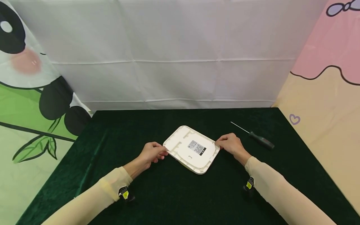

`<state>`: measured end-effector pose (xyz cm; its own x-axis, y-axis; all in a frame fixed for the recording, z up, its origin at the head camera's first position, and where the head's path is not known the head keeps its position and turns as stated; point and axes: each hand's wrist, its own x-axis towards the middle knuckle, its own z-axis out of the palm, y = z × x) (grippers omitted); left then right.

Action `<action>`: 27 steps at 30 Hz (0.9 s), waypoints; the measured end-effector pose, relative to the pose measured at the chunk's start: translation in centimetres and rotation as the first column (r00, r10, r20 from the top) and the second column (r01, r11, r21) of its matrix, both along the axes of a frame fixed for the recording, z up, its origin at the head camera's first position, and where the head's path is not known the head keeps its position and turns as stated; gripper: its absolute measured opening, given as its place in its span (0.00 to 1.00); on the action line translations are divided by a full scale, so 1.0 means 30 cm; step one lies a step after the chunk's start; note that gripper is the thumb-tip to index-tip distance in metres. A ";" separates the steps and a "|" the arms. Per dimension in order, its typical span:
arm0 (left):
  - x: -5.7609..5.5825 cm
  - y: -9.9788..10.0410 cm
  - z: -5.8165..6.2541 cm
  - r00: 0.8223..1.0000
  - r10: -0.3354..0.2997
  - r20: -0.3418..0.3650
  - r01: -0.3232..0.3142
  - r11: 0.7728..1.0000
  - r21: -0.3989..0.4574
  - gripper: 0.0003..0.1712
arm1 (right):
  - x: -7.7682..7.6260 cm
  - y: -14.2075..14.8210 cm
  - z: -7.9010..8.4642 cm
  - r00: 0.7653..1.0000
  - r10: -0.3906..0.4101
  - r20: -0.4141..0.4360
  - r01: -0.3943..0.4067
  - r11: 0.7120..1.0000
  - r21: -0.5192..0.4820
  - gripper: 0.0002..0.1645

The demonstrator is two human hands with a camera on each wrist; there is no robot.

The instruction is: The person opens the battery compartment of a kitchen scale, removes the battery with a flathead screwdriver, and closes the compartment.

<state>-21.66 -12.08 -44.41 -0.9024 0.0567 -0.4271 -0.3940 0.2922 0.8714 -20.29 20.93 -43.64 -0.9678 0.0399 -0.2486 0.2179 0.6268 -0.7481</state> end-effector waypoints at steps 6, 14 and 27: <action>-0.009 -0.010 0.011 0.999 -0.033 -0.036 0.030 0.997 -0.074 0.08 | 0.013 0.004 0.002 1.000 0.002 0.010 -0.002 1.000 -0.016 0.18; -0.069 -0.019 0.019 0.992 -0.079 -0.100 0.053 0.970 -0.238 0.08 | 0.059 0.014 0.012 0.999 0.012 0.038 -0.011 1.000 -0.019 0.19; -0.213 -0.004 0.035 0.969 -0.222 -0.105 0.190 0.949 -0.251 0.09 | 0.115 -0.011 -0.011 0.995 -0.064 0.071 0.068 0.996 -0.053 0.16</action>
<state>-28.04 -12.21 -43.38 -0.9302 0.1590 -0.3308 -0.1913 0.5591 0.8067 -16.83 20.61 -43.97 -0.9440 0.0874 -0.3181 0.3096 0.5677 -0.7628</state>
